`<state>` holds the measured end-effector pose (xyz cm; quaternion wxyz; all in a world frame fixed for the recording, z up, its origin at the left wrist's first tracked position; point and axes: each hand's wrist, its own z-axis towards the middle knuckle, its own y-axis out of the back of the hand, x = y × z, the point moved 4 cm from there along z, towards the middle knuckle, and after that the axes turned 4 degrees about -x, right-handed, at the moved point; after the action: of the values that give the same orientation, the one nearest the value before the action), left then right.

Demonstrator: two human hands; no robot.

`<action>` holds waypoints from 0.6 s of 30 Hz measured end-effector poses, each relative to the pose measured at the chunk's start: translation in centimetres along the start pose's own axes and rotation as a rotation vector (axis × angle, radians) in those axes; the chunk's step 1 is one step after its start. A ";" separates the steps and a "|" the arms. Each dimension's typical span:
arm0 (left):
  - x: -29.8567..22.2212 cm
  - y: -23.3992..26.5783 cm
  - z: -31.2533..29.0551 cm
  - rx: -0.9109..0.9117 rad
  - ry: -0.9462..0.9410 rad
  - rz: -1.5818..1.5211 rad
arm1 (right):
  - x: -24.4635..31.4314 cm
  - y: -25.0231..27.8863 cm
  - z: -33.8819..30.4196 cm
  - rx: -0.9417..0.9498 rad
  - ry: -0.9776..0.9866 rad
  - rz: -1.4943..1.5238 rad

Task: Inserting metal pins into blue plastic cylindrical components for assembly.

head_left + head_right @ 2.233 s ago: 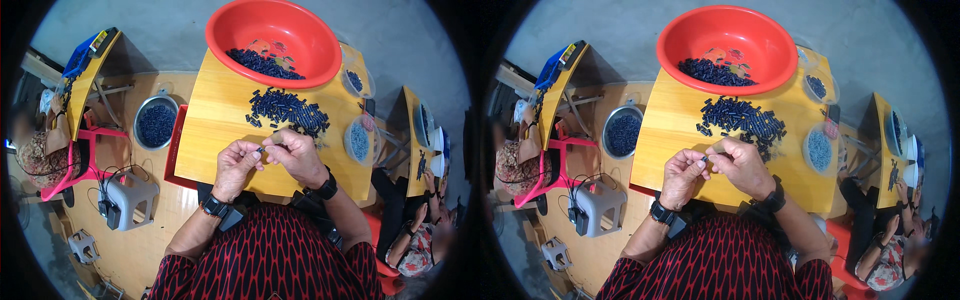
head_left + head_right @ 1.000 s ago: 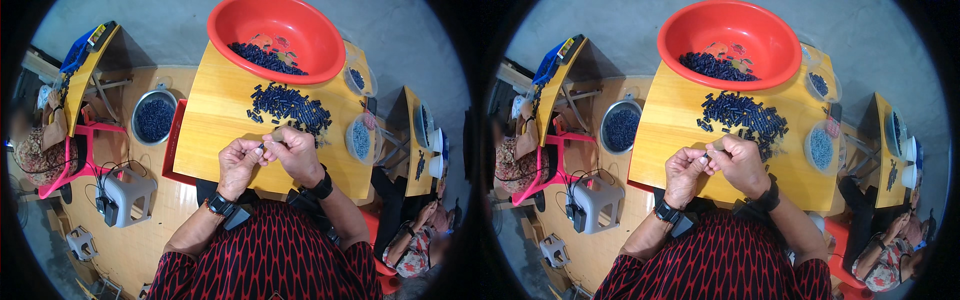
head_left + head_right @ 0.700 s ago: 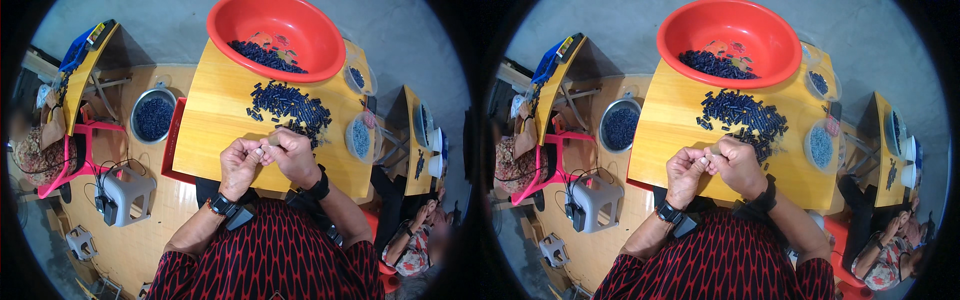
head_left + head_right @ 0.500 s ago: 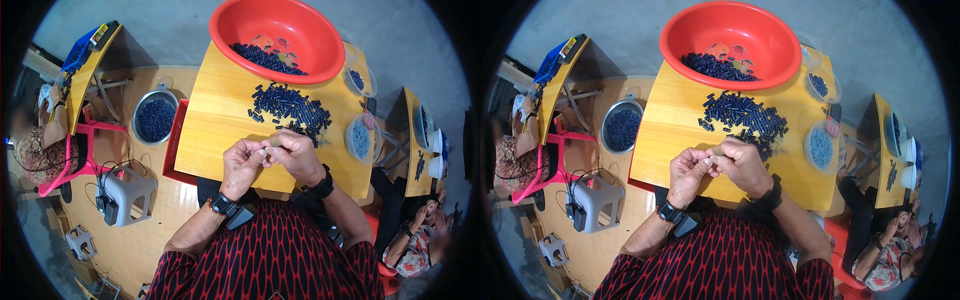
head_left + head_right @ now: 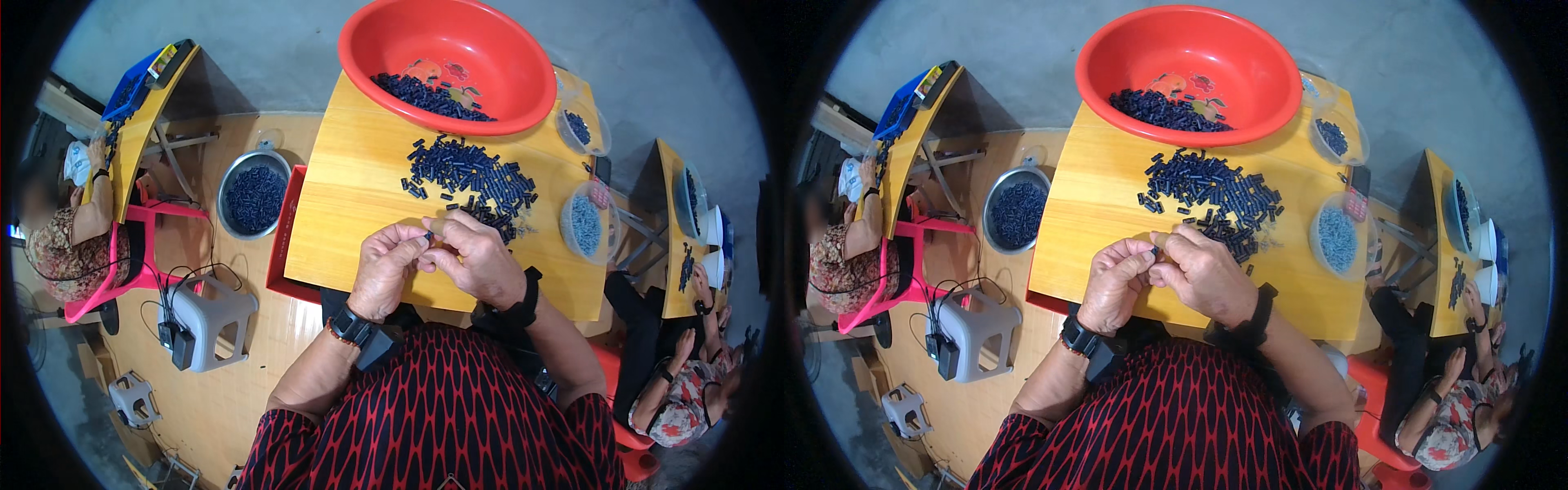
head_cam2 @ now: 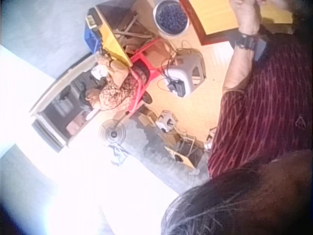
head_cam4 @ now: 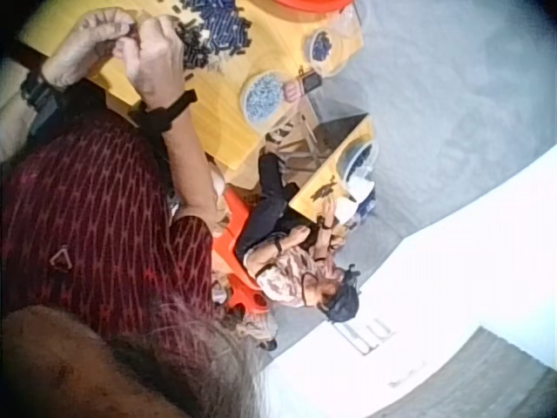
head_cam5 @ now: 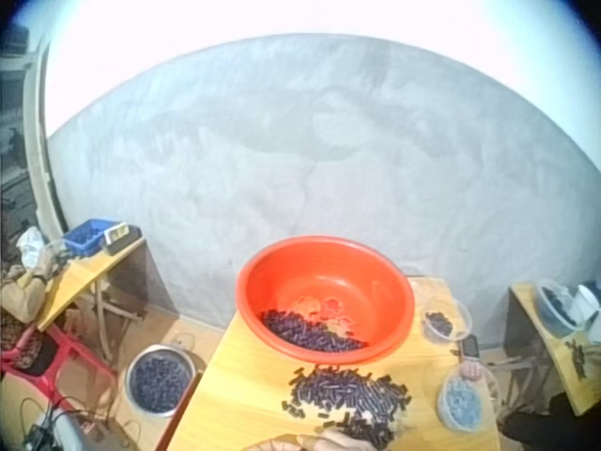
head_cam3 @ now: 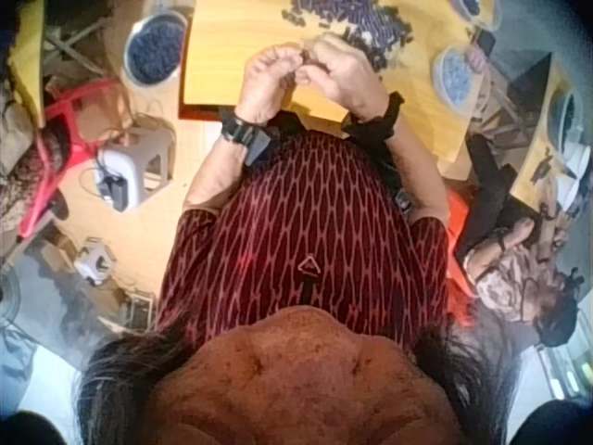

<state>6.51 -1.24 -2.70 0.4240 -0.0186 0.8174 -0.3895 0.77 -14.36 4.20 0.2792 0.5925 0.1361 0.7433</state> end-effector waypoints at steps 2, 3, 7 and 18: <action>0.0 0.3 0.0 0.012 0.026 -0.009 | -0.2 0.1 0.1 0.002 0.014 0.015; 0.3 0.5 0.1 0.040 0.042 -0.001 | -0.4 0.3 0.2 -0.013 0.007 0.033; 0.2 0.6 0.0 0.076 0.080 0.058 | -0.7 0.9 0.9 0.039 0.045 0.061; 0.6 0.5 0.1 0.078 -0.034 0.095 | -2.4 0.4 -0.1 0.070 -0.215 0.222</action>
<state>6.33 -1.16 -3.48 0.4563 0.0300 0.7942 -0.4001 0.92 -16.04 2.45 0.1874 0.6895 0.0648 0.6966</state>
